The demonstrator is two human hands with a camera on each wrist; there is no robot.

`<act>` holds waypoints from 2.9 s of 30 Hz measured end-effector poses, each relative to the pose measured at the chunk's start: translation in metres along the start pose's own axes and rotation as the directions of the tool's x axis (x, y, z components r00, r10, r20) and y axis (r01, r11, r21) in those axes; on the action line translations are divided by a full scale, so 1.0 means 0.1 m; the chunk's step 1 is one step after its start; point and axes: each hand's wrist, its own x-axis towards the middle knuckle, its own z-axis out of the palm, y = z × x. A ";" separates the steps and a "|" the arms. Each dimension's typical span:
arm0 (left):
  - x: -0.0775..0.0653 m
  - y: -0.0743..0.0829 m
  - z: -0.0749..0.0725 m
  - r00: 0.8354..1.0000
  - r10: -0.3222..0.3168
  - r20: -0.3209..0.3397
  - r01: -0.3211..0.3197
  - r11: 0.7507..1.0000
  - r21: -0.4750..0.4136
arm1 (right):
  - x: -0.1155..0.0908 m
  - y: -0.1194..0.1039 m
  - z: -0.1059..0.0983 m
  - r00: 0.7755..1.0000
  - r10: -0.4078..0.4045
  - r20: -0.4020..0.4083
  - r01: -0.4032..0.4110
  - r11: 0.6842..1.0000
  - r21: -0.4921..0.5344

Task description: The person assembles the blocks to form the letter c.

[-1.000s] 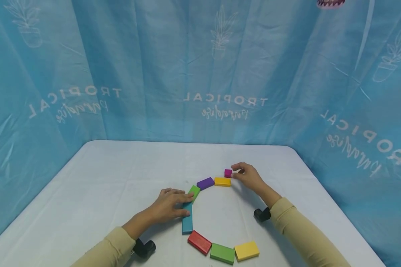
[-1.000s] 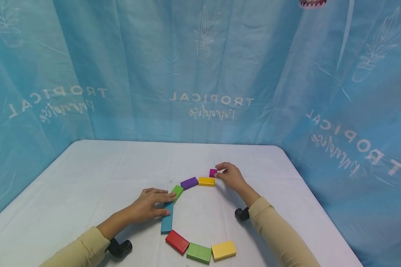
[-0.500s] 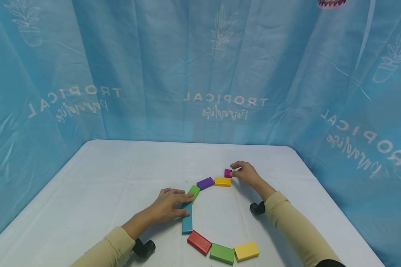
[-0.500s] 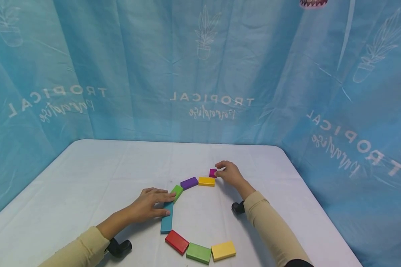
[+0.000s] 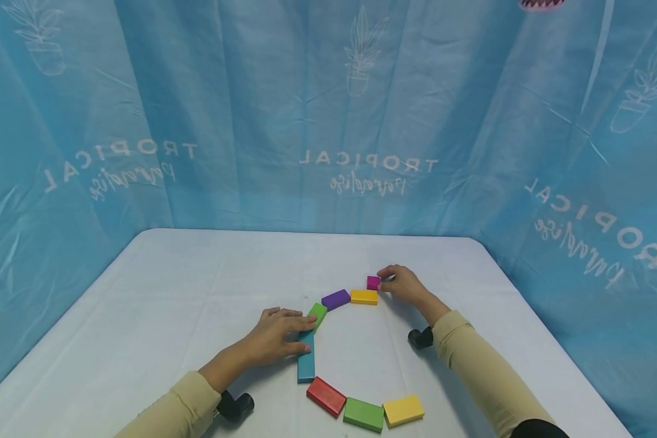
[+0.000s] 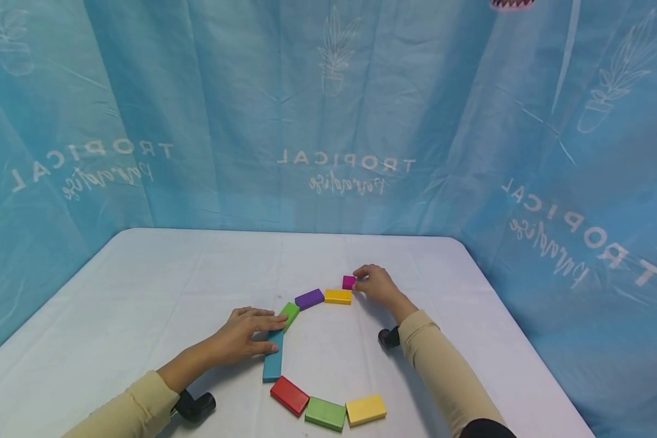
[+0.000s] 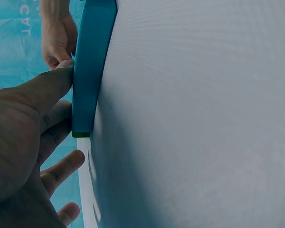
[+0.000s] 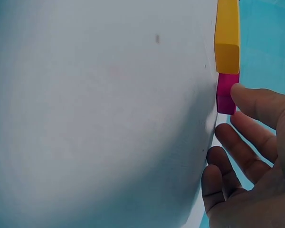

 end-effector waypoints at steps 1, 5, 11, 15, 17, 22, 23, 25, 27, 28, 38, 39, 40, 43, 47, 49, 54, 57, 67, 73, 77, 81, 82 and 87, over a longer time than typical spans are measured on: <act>0.00 0.00 0.00 1.000 0.001 -0.001 -0.001 1.000 -0.001 | 0.00 0.00 0.00 1.000 0.005 0.003 -0.005 1.000 0.000; 0.00 -0.01 0.02 1.000 0.005 0.003 -0.005 1.000 -0.008 | 0.02 0.02 0.02 1.000 0.014 0.014 -0.014 1.000 -0.012; 0.00 -0.01 0.01 1.000 0.001 0.001 -0.001 1.000 -0.012 | 0.04 0.02 0.02 1.000 -0.010 0.006 0.010 1.000 -0.015; 0.00 -0.01 0.01 1.000 -0.004 0.003 0.004 1.000 -0.017 | 0.02 0.02 0.01 1.000 -0.015 -0.005 0.015 1.000 -0.008; 0.00 -0.01 0.01 1.000 0.000 0.002 0.000 1.000 -0.019 | 0.01 0.02 -0.01 1.000 -0.011 -0.009 0.011 1.000 -0.004; -0.01 0.00 -0.01 1.000 0.007 -0.002 -0.007 1.000 -0.018 | -0.04 0.02 -0.07 1.000 -0.009 -0.029 0.009 1.000 0.005; -0.01 0.00 -0.01 1.000 0.009 -0.005 -0.009 1.000 -0.017 | -0.05 0.03 -0.09 0.999 -0.009 -0.033 0.009 1.000 0.009; -0.01 0.00 -0.01 1.000 0.012 -0.007 -0.012 1.000 -0.011 | -0.08 0.05 -0.12 0.999 -0.009 -0.038 0.010 1.000 0.014; -0.01 0.00 -0.02 1.000 0.012 -0.007 -0.012 1.000 -0.008 | -0.13 0.07 -0.16 0.999 -0.023 -0.034 0.024 0.999 0.023; 0.00 0.00 -0.01 1.000 0.011 -0.006 -0.011 1.000 -0.008 | -0.16 0.07 -0.17 0.999 -0.031 -0.031 0.032 0.999 0.029; 0.00 0.00 0.01 1.000 -0.001 -0.011 0.001 1.000 -0.004 | -0.48 0.15 -0.28 0.988 -0.152 0.015 0.151 0.988 0.038; 0.00 0.00 0.02 1.000 -0.004 -0.010 0.004 1.000 -0.003 | -0.51 0.16 -0.29 0.986 -0.164 0.023 0.163 0.986 0.037; 0.00 0.00 0.02 1.000 -0.009 -0.009 0.009 1.000 -0.004 | -0.55 0.16 -0.30 0.985 -0.170 0.028 0.169 0.985 0.040; 0.00 0.01 0.02 1.000 -0.016 -0.008 0.015 1.000 -0.002 | -0.66 0.17 -0.34 0.982 -0.181 0.044 0.179 0.983 0.049; 0.01 0.01 0.01 1.000 -0.015 -0.007 0.015 1.000 -0.005 | -0.82 0.18 -0.37 0.974 -0.217 0.072 0.213 0.975 0.057; 0.01 0.01 0.01 1.000 -0.014 -0.007 0.014 1.000 -0.005 | -0.90 0.19 -0.39 0.963 -0.254 0.091 0.249 0.967 0.058; 0.00 0.01 0.01 1.000 -0.002 -0.018 0.002 1.000 0.000 | -1.08 0.22 -0.43 0.922 -0.362 0.137 0.357 0.932 0.061; 0.00 0.01 0.01 1.000 0.004 -0.017 -0.004 1.000 -0.004 | -1.17 0.25 -0.44 0.904 -0.394 0.167 0.386 0.919 0.076; -0.01 0.03 0.00 1.000 -0.002 -0.018 0.002 1.000 0.006 | -1.50 0.35 -0.47 0.889 -0.365 0.278 0.342 0.931 0.129; -0.01 0.04 -0.01 1.000 0.012 -0.024 -0.012 1.000 -0.003 | -1.67 0.44 -0.47 0.877 -0.346 0.333 0.314 0.938 0.147; -0.01 0.05 -0.02 1.000 0.004 -0.017 -0.004 1.000 -0.001 | -1.74 0.48 -0.46 0.861 -0.355 0.365 0.320 0.935 0.156; 0.00 0.04 -0.02 1.000 -0.010 -0.012 0.010 1.000 0.008 | -1.78 0.50 -0.46 0.848 -0.368 0.383 0.332 0.930 0.157; 0.00 0.04 -0.02 1.000 -0.012 -0.012 0.012 1.000 0.009 | -1.79 0.50 -0.46 0.846 -0.368 0.386 0.332 0.930 0.159; 0.00 0.04 -0.01 1.000 -0.013 -0.012 0.013 1.000 0.005 | -1.84 0.52 -0.46 0.836 -0.364 0.410 0.320 0.931 0.174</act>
